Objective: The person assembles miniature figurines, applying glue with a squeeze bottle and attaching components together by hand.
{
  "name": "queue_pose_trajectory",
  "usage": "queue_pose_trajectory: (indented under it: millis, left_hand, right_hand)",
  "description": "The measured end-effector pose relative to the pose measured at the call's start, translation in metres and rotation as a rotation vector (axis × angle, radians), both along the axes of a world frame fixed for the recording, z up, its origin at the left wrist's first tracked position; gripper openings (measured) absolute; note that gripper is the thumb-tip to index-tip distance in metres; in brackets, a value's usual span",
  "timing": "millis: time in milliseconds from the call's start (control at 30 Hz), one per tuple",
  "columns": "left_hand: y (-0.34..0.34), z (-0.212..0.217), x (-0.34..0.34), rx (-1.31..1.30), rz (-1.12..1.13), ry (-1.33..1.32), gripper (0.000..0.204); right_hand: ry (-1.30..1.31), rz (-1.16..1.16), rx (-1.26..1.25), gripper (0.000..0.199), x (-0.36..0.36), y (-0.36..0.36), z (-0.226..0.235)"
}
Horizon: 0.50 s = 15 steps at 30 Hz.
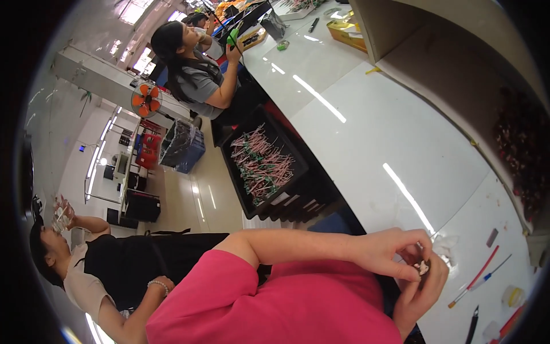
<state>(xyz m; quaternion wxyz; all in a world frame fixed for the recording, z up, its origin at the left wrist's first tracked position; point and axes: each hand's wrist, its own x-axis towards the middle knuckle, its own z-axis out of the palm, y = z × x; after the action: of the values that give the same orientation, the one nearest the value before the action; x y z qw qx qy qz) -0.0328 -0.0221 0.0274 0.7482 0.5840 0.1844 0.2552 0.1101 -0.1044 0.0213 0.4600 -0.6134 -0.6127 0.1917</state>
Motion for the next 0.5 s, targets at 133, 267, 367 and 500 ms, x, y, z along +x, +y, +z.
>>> queue_pose_trajectory:
  millis: [133, 267, 367, 500]
  left_hand:
    - [-0.0018, 0.0026, -0.004, -0.002, 0.02, -0.002, 0.033]
    - [-0.001, 0.0036, 0.0005, 0.004, -0.006, -0.039, 0.032]
    - [0.0019, 0.0065, 0.002, -0.011, -0.047, -0.089, 0.031]
    - [0.0059, 0.0037, -0.0032, -0.065, -0.084, -0.154, 0.029]
  right_hand:
    - [0.059, 0.039, -0.014, 0.03, -0.0026, 0.0018, 0.007]
    - [0.045, 0.033, -0.001, 0.03, 0.0004, 0.0001, 0.0049]
    - [0.005, -0.023, 0.014, 0.032, 0.0003, -0.0019, 0.0037]
    - [-0.079, -0.051, 0.036, 0.037, -0.0059, 0.0006, -0.002]
